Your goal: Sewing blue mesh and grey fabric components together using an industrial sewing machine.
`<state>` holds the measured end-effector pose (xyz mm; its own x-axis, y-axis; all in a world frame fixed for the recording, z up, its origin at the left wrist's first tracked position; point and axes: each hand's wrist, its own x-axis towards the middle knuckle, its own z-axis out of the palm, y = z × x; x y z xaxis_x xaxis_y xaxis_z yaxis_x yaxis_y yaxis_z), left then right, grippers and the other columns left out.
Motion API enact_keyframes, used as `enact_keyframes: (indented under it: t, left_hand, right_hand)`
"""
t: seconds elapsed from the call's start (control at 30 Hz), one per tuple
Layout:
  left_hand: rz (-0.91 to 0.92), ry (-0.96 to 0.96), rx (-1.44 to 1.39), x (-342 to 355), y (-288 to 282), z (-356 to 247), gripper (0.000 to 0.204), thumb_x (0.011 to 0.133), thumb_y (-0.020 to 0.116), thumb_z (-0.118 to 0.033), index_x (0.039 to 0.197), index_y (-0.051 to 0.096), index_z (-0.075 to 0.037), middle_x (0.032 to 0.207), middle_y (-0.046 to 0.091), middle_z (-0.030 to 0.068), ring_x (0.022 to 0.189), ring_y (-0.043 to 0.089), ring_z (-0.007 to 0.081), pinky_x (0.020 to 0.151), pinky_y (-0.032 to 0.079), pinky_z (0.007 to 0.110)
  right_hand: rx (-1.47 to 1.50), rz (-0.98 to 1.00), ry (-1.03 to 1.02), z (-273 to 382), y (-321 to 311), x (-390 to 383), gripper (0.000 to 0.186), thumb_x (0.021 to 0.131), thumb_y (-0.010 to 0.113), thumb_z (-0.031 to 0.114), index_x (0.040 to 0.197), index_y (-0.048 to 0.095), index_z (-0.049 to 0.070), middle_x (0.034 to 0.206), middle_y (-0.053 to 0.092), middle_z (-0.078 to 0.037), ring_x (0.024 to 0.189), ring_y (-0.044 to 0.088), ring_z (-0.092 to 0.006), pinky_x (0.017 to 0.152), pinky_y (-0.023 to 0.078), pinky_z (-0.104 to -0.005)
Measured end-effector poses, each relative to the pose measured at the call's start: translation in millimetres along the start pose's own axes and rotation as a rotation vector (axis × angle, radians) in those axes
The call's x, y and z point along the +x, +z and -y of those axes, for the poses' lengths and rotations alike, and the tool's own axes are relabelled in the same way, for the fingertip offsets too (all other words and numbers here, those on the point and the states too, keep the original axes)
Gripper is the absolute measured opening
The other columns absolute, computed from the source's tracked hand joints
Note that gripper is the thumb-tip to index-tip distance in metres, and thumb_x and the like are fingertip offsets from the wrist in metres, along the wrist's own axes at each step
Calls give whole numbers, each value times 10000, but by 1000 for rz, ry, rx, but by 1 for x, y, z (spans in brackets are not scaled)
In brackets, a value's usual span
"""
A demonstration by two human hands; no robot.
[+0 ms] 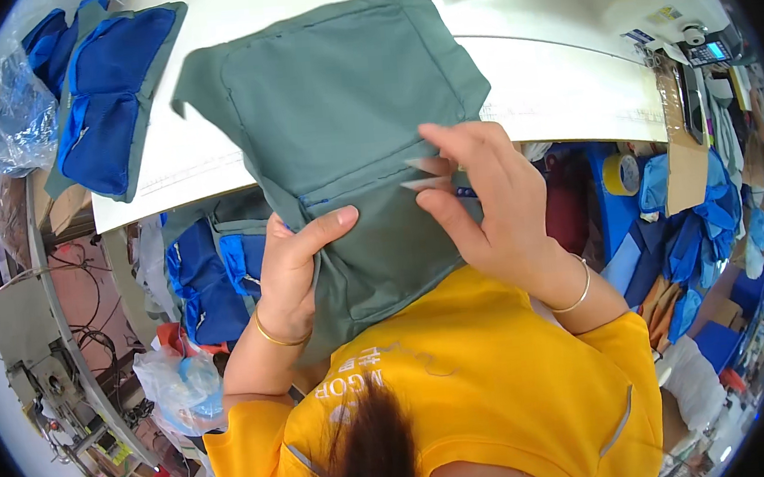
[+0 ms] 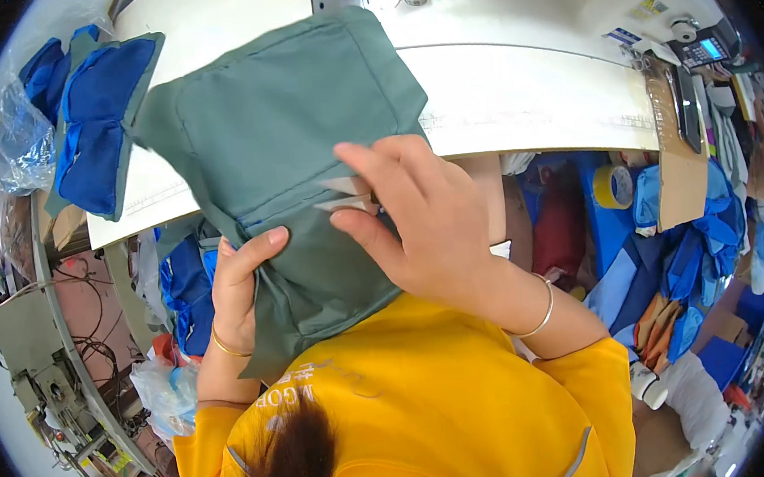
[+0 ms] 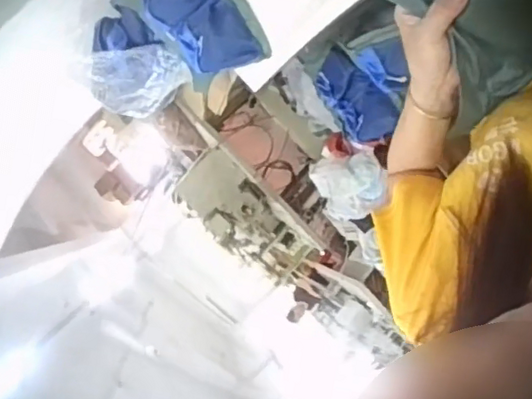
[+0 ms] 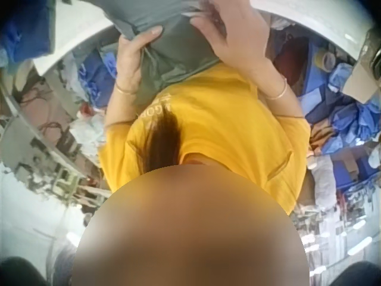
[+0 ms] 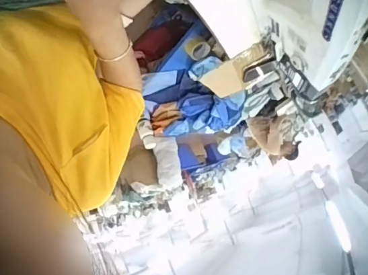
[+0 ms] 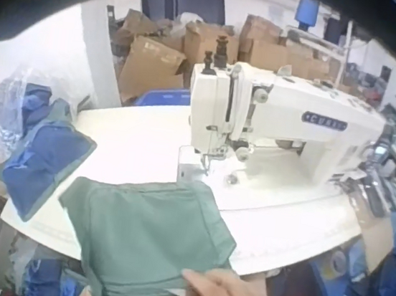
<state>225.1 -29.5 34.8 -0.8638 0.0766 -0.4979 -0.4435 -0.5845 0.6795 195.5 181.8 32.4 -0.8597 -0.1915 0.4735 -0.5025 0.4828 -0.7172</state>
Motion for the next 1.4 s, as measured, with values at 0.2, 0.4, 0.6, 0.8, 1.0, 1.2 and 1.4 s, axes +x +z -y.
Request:
enact_keyframes:
  t: [0.2, 0.4, 0.6, 0.8, 1.0, 1.2, 1.4]
  left_hand:
    - [10, 58, -34, -4, 10, 2, 472, 844, 630, 105, 1308, 588, 30, 1201, 697, 140, 1068, 690, 242, 960, 545, 372]
    - [9, 124, -7, -9, 16, 2, 529, 823, 658, 85, 1338, 556, 25, 1256, 670, 139, 1132, 656, 255, 1009, 508, 383]
    - [12, 167, 135, -6, 7, 4, 602, 792, 674, 74, 1373, 526, 16, 1286, 652, 117, 1158, 629, 237, 1038, 468, 362]
    - [-18, 137, 157, -5, 7, 3, 610, 783, 675, 75, 1372, 531, 14, 1288, 650, 110, 1166, 624, 232, 1048, 457, 357]
    - [11, 13, 9, -8, 12, 4, 591, 825, 625, 45, 1402, 499, 18, 1310, 639, 152, 1173, 637, 259, 1017, 508, 396]
    - [-19, -35, -128, -8, 11, 5, 595, 837, 568, 55, 1423, 461, 40, 1292, 642, 192, 1136, 661, 306, 999, 534, 427]
    - [0, -24, -88, -8, 12, 6, 609, 817, 569, 60, 1417, 468, 46, 1289, 645, 194, 1136, 662, 305, 1000, 536, 427]
  right_hand:
    - [-323, 66, -164, -1, -13, -8, 447, 810, 798, 158, 1241, 708, 80, 943, 660, -64, 720, 609, -231, 610, 483, -323]
    - [-462, -15, -250, -2, -9, -7, 469, 713, 798, 242, 1169, 743, 146, 891, 624, 43, 632, 499, -154, 543, 443, -286]
    - [-443, -7, -217, -3, -8, -5, 450, 703, 800, 250, 1136, 746, 140, 873, 619, 57, 627, 495, -145, 530, 436, -284]
    - [-489, 9, -230, -2, -10, -5, 426, 712, 791, 252, 1120, 750, 140, 868, 614, 55, 614, 481, -147, 509, 410, -279]
    - [-437, -19, -200, -1, -3, -7, 447, 777, 819, 181, 1209, 731, 107, 903, 670, -27, 650, 549, -201, 561, 446, -314]
    - [-352, -50, -206, -6, -1, -5, 441, 788, 813, 181, 1214, 734, 102, 901, 680, -31, 635, 540, -199, 554, 438, -317]
    - [-419, -68, -273, -11, -1, -5, 412, 743, 788, 264, 1136, 755, 146, 849, 608, 52, 607, 468, -149, 498, 395, -277]
